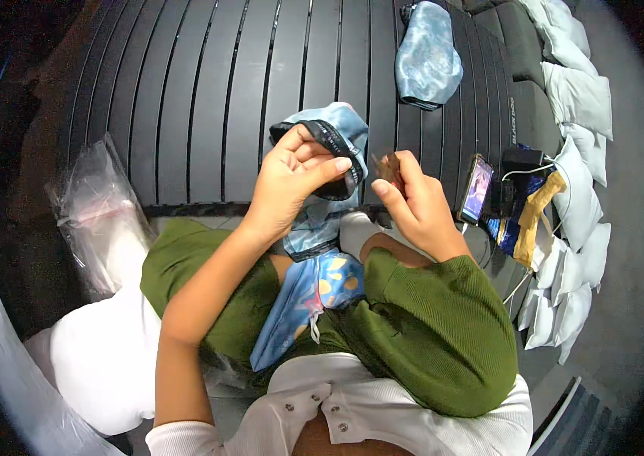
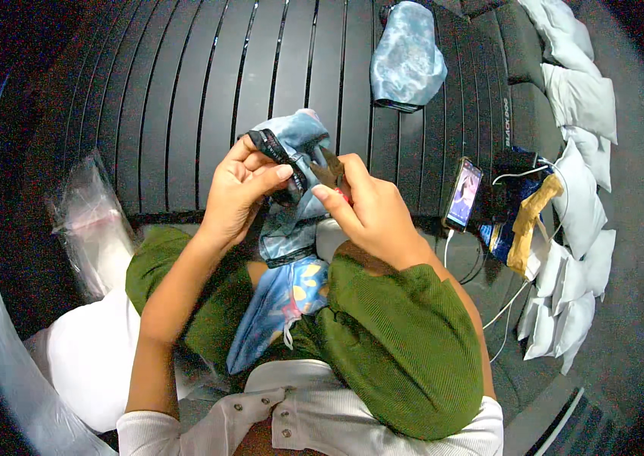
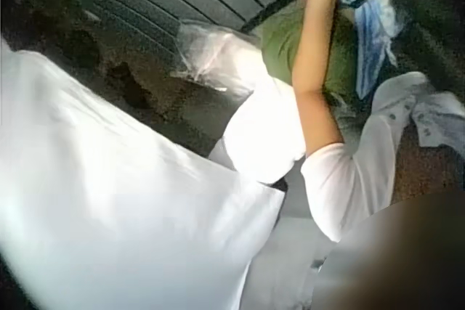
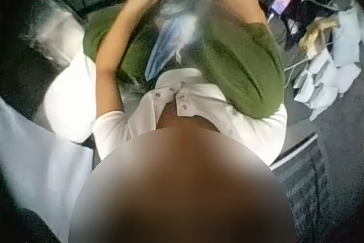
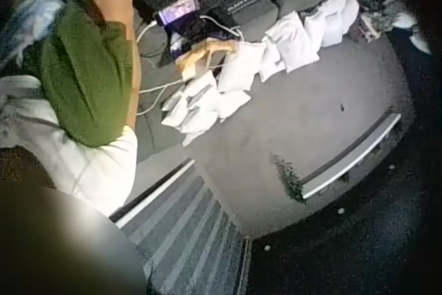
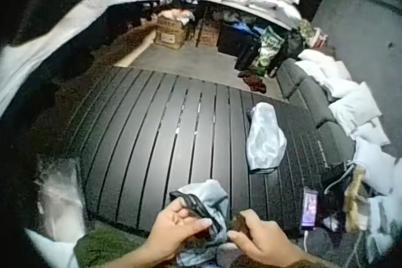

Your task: Packaging a printed textile item into a plastic sleeve and trimming loose threads from a satin garment using nippers.

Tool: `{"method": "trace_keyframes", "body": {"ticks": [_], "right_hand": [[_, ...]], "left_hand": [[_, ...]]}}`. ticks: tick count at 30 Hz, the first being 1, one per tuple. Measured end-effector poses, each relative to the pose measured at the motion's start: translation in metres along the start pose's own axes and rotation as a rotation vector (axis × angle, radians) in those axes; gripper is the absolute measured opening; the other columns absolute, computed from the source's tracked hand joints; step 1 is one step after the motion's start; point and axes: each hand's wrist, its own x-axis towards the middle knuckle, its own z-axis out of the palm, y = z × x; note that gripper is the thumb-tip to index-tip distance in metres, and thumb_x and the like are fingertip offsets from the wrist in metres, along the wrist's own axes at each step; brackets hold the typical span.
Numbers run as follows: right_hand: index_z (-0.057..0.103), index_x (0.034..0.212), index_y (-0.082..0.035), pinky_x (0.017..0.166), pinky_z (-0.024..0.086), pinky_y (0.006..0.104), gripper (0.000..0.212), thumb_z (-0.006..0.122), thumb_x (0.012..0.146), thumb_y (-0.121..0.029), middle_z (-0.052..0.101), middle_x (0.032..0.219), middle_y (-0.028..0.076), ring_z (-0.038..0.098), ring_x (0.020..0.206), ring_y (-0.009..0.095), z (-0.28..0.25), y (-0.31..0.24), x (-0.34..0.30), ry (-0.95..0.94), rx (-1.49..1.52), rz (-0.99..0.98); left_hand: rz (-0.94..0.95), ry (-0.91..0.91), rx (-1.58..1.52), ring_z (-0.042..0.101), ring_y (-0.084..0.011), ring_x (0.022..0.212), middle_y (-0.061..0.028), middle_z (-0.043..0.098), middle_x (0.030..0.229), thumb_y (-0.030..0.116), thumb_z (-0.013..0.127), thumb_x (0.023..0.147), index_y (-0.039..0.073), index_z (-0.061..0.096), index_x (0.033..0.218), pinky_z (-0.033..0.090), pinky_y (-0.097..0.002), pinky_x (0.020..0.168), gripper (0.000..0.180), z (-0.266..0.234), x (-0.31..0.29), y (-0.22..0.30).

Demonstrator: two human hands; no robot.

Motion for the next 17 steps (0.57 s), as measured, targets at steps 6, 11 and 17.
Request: {"method": "trace_keyframes", "body": {"ticks": [6, 11, 17], "right_hand": [[0.044, 0.092, -0.001, 0.048, 0.041, 0.0302, 0.026, 0.057, 0.083, -0.022, 0.050, 0.059, 0.011, 0.054, 0.051, 0.024, 0.0021, 0.0010, 0.0009, 0.006, -0.191, -0.121], [0.043, 0.084, -0.002, 0.047, 0.042, 0.0345, 0.027, 0.058, 0.082, -0.024, 0.052, 0.060, 0.014, 0.056, 0.053, 0.031, 0.0045, -0.0064, 0.0051, 0.001, -0.207, -0.102], [0.043, 0.083, -0.002, 0.047, 0.042, 0.0355, 0.028, 0.058, 0.083, -0.026, 0.053, 0.060, 0.014, 0.057, 0.054, 0.032, 0.0091, -0.0050, 0.0061, -0.005, -0.215, -0.096]], "left_hand": [[0.050, -0.006, 0.041, 0.058, -0.0144, 0.089, -0.0098, 0.059, 0.096, -0.002, 0.064, 0.075, 0.002, 0.046, 0.106, 0.048, -0.0268, 0.080, 0.036, -0.0004, 0.0006, -0.0047], [0.102, -0.012, 0.062, 0.058, -0.0141, 0.089, -0.0099, 0.059, 0.094, -0.002, 0.063, 0.075, 0.002, 0.045, 0.107, 0.048, -0.0270, 0.080, 0.037, 0.0000, 0.0010, -0.0057], [0.131, -0.051, 0.065, 0.058, -0.0139, 0.091, -0.0109, 0.059, 0.098, -0.004, 0.062, 0.075, 0.002, 0.044, 0.108, 0.047, -0.0263, 0.082, 0.037, -0.0031, 0.0006, -0.0106]]}}
